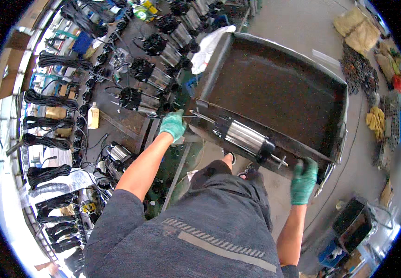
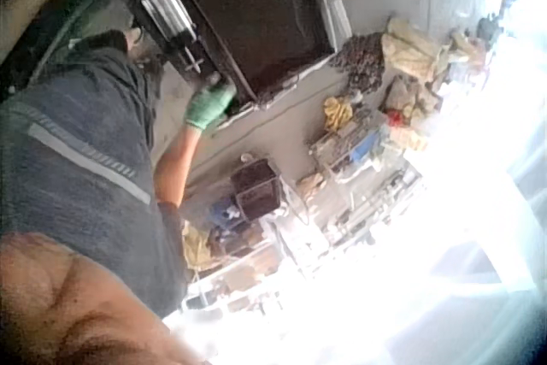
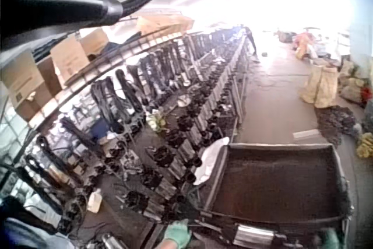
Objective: The person picks up cylindrical submersible pumps from a rack and places them into a metal tray filled with water. They repeatedly submerge the pumps, lift them out, and inspect them while wearing green gloves. The process is repeated for multiple units in a workshop setting.
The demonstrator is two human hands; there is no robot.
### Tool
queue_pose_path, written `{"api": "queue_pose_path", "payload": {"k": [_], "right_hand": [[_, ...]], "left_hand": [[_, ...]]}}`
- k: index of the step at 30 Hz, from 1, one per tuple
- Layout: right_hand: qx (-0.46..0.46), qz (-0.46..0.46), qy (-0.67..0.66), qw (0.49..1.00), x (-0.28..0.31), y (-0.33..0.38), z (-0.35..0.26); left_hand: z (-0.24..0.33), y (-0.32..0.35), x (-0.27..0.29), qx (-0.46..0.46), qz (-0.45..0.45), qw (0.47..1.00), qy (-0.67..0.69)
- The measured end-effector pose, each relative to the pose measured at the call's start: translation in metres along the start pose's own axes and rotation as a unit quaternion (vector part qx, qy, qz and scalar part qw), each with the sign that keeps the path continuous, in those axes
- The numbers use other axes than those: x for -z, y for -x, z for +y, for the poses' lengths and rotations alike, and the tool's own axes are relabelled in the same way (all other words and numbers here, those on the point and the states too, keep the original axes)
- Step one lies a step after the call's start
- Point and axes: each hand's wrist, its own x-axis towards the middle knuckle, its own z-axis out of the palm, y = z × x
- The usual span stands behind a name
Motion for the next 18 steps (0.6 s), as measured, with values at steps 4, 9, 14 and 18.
{"api": "queue_pose_path", "payload": {"k": [4,9,14,18], "right_hand": [[0.103,-0.143,0.035,0.984,-0.052,-0.023,-0.096],[0.108,-0.264,0.216,0.934,-0.074,-0.050,-0.127],[0.091,-0.325,0.165,0.927,-0.073,-0.079,-0.119],[0.038,-0.323,0.093,0.941,-0.031,-0.115,-0.123]], "left_hand": [[-0.011,-0.007,0.003,-0.014,-0.090,0.988,-0.125],[-0.018,0.033,0.064,-0.025,-0.204,0.979,-0.007],[-0.025,0.086,0.174,-0.039,-0.268,0.962,0.022],[-0.031,0.125,0.262,-0.009,-0.239,0.971,0.009]]}}
